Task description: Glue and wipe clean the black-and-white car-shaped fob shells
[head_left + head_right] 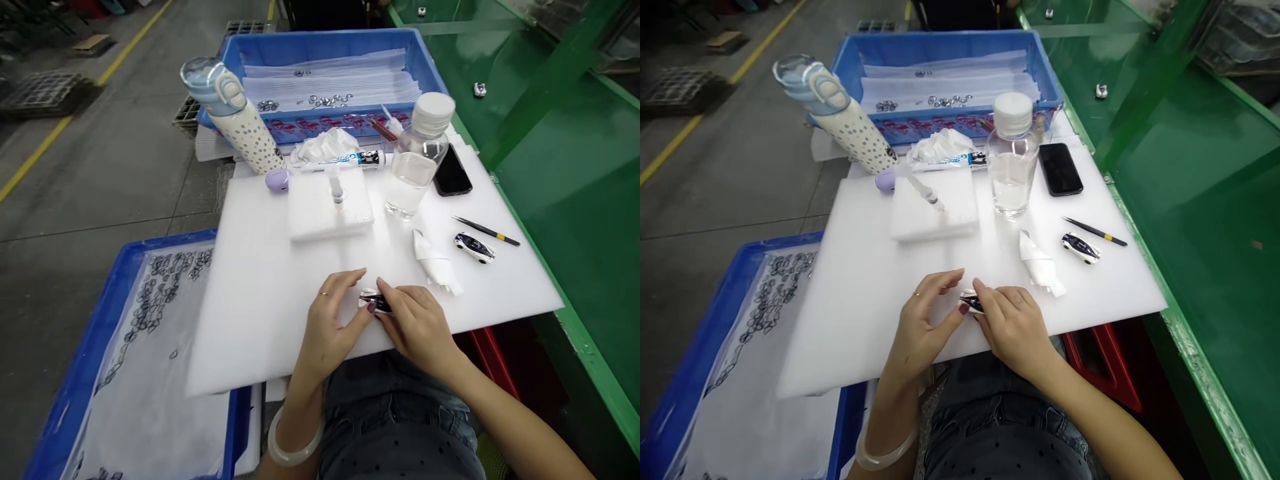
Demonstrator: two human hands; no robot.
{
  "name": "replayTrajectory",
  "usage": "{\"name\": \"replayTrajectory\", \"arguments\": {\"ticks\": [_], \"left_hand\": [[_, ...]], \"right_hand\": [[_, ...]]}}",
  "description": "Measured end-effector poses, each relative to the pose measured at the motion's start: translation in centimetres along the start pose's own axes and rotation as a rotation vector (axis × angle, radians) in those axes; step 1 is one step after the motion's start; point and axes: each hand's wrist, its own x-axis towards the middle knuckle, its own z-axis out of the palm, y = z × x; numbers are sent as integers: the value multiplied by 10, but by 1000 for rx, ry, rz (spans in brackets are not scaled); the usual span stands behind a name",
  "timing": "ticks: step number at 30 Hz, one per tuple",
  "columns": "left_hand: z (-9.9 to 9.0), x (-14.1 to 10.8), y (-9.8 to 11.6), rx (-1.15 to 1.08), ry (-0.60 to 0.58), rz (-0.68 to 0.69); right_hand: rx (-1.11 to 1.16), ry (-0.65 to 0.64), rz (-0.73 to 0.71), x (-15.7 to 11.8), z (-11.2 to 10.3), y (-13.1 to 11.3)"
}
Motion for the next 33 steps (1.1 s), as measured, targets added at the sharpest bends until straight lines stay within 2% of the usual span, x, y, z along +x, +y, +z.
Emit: {"name": "replayTrajectory", "arguments": {"ticks": [1,3,4,5,7,8,9,11,12,14,18,21,24,27,28,30,31,33], "left_hand": [[0,0,-1,-7,35,-16],[0,-2,-2,2,65,-38],[1,-2,-3,15,61,-38],[1,-3,-3,32,48,-31],[1,-3,-3,64,14,-7],[1,-3,-3,76,0,8],[1,-4,-3,83,-13,23],[1,-3,-2,94,-36,47],[1,-3,-2,98,-43,57],[1,-3,-1,98,-45,69],[-1,-2,0,85,-39,54],[2,-3,1,94,-39,65],[10,-5,3,112,-30,93],[2,-2,3,80,-39,153],[-9,2,3,53,-56,204],[-43,9,1,13,-62,306],[-64,13,0,25,20,337],[-100,18,-3,77,239,216]], "right_hand": [[5,9,-10,-3,-6,4],[-21,69,82,-20,-29,30],[-64,135,173,-36,-46,51],[-145,213,368,-54,-65,76],[-396,452,634,-95,-102,133],[-527,492,705,-113,-118,159],[-597,412,759,-126,-129,180],[-677,446,766,-136,-134,204],[-683,444,746,-132,-129,205],[-639,418,670,-109,-105,188],[-375,116,498,-45,-54,135],[-316,49,529,-16,-40,116],[-380,58,536,-10,-37,113],[-404,86,434,-9,-47,120],[-389,98,393,-7,-57,125],[-333,124,339,-1,-88,142],[-302,138,329,3,-108,153],[-239,178,299,10,-149,180]]}}
